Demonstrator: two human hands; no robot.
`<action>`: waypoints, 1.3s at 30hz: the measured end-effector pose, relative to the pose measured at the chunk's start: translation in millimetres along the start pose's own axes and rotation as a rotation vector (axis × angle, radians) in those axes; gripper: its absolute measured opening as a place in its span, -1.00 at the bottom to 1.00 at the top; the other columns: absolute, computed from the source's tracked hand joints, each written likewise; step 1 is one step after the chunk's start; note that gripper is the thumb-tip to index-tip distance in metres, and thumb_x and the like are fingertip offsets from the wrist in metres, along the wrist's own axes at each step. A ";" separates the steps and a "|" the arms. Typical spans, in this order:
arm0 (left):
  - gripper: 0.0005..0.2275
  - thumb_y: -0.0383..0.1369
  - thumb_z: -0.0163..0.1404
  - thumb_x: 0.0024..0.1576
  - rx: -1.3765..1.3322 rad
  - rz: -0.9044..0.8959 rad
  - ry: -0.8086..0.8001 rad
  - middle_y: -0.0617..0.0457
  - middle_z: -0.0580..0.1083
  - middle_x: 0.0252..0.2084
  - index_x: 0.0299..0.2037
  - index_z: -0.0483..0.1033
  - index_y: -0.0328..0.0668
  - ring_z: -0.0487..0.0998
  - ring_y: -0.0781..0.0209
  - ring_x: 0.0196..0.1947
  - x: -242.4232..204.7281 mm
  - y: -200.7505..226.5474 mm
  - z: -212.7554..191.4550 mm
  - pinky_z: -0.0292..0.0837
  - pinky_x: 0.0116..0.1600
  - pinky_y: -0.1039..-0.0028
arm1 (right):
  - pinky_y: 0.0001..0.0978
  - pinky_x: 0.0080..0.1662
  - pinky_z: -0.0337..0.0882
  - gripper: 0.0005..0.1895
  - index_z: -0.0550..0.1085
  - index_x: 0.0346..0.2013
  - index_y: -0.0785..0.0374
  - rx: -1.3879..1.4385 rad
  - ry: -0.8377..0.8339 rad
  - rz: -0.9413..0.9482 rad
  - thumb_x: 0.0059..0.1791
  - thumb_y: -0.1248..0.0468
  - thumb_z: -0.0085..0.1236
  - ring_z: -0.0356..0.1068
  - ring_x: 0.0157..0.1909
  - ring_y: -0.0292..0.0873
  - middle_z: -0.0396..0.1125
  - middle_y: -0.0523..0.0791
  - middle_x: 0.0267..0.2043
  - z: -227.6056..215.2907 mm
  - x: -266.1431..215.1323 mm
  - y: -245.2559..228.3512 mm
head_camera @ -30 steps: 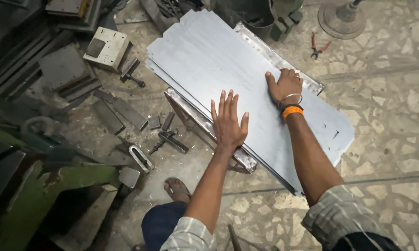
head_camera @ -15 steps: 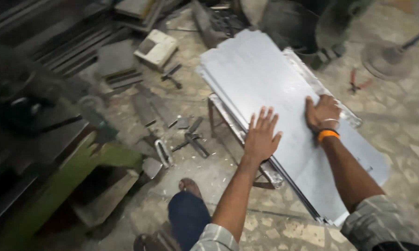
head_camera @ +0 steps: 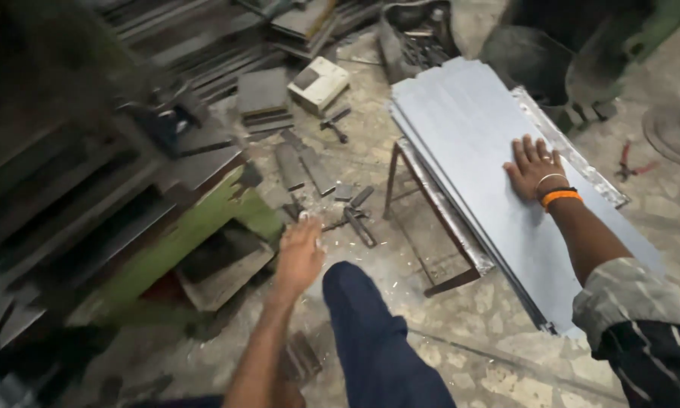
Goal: Operating a manual press machine to stamp or punch holes into metal sheets.
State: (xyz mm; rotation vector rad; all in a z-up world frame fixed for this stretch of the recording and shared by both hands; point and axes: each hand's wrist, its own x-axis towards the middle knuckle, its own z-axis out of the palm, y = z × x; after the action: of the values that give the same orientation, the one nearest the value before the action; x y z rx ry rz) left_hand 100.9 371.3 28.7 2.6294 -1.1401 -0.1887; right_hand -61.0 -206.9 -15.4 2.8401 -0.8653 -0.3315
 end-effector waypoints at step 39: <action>-0.81 -0.39 0.03 0.24 -0.513 -0.579 0.982 -0.22 0.58 -0.02 0.01 0.58 -0.17 0.53 -0.27 0.10 -312.7 -146.5 -163.3 0.43 0.17 0.06 | -0.28 -0.23 0.53 -0.46 0.60 -0.34 0.29 2.555 -1.138 -0.089 -0.01 -0.18 0.11 0.50 -0.35 -0.05 0.49 0.01 -0.35 -142.4 -358.1 -797.7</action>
State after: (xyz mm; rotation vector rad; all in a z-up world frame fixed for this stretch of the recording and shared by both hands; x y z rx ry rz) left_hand 26.2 727.3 145.5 2.0400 0.0104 0.5664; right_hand 108.7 662.1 13.6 3.9318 -3.0100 -2.8374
